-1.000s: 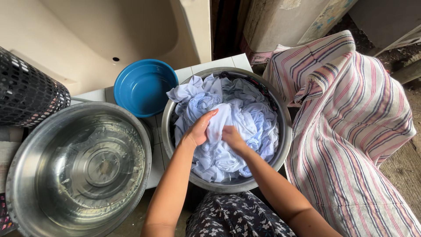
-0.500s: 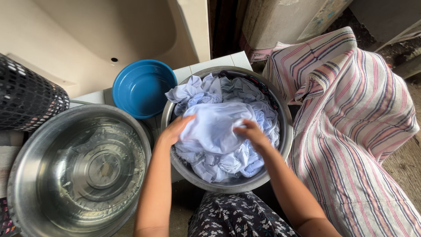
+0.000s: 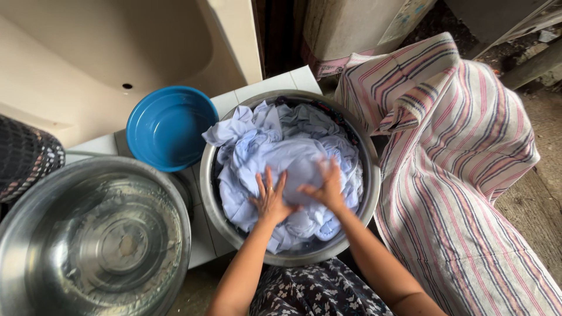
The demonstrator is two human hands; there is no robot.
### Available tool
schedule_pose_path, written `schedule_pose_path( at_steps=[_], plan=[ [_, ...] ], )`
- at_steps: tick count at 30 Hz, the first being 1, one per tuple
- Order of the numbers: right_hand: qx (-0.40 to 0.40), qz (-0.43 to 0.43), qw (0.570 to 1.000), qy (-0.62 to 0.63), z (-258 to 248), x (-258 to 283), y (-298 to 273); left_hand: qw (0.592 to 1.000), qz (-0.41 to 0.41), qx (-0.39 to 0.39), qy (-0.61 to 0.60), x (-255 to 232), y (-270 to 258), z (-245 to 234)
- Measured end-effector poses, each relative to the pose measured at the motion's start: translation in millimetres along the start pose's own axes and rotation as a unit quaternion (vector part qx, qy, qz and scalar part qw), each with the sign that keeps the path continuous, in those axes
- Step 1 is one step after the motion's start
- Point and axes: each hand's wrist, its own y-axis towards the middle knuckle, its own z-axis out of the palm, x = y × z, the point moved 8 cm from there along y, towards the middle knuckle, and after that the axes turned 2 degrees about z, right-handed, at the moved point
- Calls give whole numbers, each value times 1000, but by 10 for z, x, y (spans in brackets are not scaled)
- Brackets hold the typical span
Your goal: The person hand-washes light-colored garments in a metal basin filled with water. They repeatedly submerge, agitate, and wring out the clothes, then transfer them to a second basin. The process continues with multiple items handled one at a time.
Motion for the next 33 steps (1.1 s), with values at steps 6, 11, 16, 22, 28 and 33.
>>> schedule_pose_path(
  at_steps=[6, 11, 16, 22, 28, 33],
  plan=[
    [130, 1, 981, -146, 720, 181, -284, 987, -43, 120, 94, 352, 205, 465],
    [205, -7, 957, -207, 911, 101, -243, 981, -54, 152, 105, 619, 418, 895],
    [244, -30, 942, -227, 1238, -133, -282, 982, -24, 149, 115, 750, 634, 1276],
    [308, -67, 894, -319, 1654, -587, -402, 988, 25, 116, 95, 703, 694, 1371],
    [346, -25, 870, -350, 1799, -719, -310, 988, -6, 152, -20, 754, 507, 1293],
    [197, 31, 956, -216, 1285, -481, -43, 984, 8, 17, -177, 694, 149, 786]
  ],
)
